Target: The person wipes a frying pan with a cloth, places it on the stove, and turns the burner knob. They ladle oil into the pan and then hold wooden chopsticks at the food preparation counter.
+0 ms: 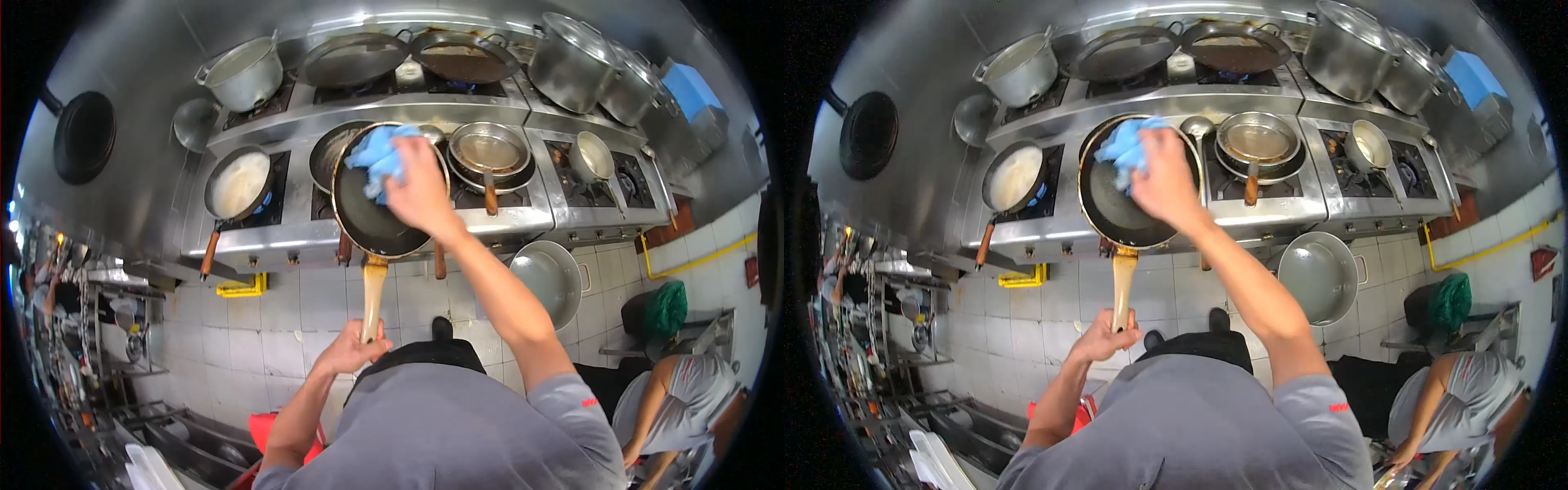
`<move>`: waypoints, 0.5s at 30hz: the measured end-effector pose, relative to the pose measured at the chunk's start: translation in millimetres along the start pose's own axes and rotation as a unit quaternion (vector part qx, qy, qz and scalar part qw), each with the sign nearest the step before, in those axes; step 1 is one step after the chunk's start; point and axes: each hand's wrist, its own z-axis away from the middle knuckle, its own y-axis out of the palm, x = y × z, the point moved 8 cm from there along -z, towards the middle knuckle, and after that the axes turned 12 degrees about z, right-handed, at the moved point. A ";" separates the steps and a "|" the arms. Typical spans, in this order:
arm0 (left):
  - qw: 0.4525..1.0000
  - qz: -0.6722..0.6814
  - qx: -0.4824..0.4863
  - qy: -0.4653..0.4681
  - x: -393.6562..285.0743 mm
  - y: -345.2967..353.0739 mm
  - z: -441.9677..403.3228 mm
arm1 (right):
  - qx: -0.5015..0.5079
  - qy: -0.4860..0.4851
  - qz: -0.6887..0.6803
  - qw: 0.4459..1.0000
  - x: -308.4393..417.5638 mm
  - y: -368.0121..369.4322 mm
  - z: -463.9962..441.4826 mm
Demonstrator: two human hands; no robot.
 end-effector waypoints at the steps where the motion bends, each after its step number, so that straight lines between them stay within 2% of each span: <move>1: 0.999 -0.034 -0.021 -0.007 -1.0 -2.2 -0.6 | 0.045 -0.108 -0.001 0.993 26.7 4.4 -0.2; 2: 0.997 -0.065 -0.046 -0.013 -2.7 -5.2 -0.2 | 0.093 -0.217 -0.003 0.972 55.3 8.2 9.7; 4: 0.993 -0.091 -0.067 -0.013 -10.2 -13.9 4.2 | 0.158 -0.325 0.046 0.931 93.1 24.5 33.1; 6: 0.996 -0.034 -0.076 0.008 -8.7 -17.7 13.7 | 0.035 -0.407 0.166 0.898 99.1 14.3 14.1; 8: 0.998 0.007 -0.057 0.021 -12.1 -11.8 21.2 | 0.105 -0.287 0.316 0.898 74.9 22.9 -25.1; 9: 0.997 0.051 -0.040 0.039 -14.5 -7.2 23.2 | 0.047 -0.274 0.334 0.901 75.8 12.8 -36.2; 10: 0.997 0.053 -0.044 0.045 -13.3 -4.9 23.1 | 0.076 -0.237 0.367 0.896 73.8 13.6 -36.5; 12: 0.997 0.043 -0.043 0.044 -6.2 3.7 20.1 | 0.313 -0.172 0.305 0.883 61.6 19.4 -16.9; 14: 0.996 0.059 -0.037 0.054 -1.7 5.7 18.3 | 0.314 -0.250 0.210 0.891 77.8 3.9 17.3; 15: 0.996 0.055 -0.033 0.053 -0.6 8.1 19.7 | 0.309 -0.238 0.233 0.891 77.0 7.8 26.2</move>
